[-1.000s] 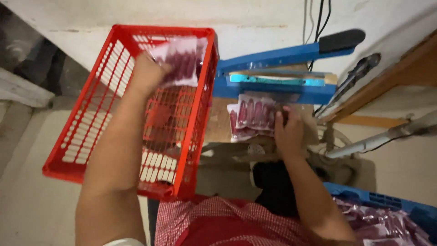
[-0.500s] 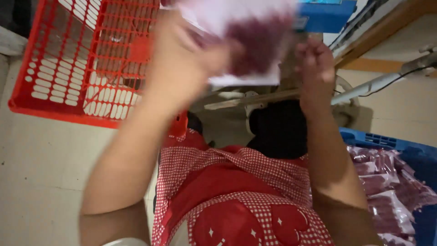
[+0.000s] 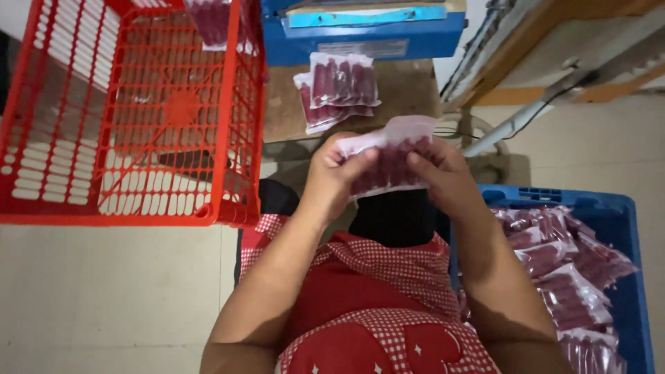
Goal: The person takes small clear plastic pouches containing processed meat sticks, positions the open edge of each pouch inside a blue heat-sealer, and presses the handle down to seal them before placing the finished packages into a red crate.
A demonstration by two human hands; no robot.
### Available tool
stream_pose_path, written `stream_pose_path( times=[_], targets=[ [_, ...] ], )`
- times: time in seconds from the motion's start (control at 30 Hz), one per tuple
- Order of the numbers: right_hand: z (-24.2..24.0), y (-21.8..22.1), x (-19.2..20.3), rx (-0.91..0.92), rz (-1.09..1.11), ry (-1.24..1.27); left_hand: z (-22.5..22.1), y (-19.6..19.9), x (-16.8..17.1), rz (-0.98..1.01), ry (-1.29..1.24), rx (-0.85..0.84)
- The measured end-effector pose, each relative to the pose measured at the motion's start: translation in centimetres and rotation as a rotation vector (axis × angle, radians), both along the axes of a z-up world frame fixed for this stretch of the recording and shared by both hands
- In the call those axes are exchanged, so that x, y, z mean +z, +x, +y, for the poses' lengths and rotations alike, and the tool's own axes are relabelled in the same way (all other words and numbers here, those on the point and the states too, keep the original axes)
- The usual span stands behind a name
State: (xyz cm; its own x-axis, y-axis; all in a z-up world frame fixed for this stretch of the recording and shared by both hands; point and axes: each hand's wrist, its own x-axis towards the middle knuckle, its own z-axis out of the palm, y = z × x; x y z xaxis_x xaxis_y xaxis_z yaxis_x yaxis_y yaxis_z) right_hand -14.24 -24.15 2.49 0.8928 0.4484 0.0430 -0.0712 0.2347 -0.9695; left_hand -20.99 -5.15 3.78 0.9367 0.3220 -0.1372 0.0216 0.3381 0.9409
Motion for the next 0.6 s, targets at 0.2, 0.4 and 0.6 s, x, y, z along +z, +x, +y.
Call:
stream_pose_path(
  times=[0.2, 0.4, 0.6],
  targets=[
    [-0.6, -0.4, 1.1, -0.013, -0.094, -0.057, 1.9, -0.4, 0.7, -0.111, 0.021, 0.015],
    [0.8, -0.4, 2.1, -0.008, -0.068, -0.031, 4.5, -1.7, 3.9, -0.03, 0.27, 0.026],
    [2.6, 1.2, 2.6, -0.141, -0.057, 0.106, 3.5, 1.2, 3.9, -0.087, 0.24, 0.065]
  ],
)
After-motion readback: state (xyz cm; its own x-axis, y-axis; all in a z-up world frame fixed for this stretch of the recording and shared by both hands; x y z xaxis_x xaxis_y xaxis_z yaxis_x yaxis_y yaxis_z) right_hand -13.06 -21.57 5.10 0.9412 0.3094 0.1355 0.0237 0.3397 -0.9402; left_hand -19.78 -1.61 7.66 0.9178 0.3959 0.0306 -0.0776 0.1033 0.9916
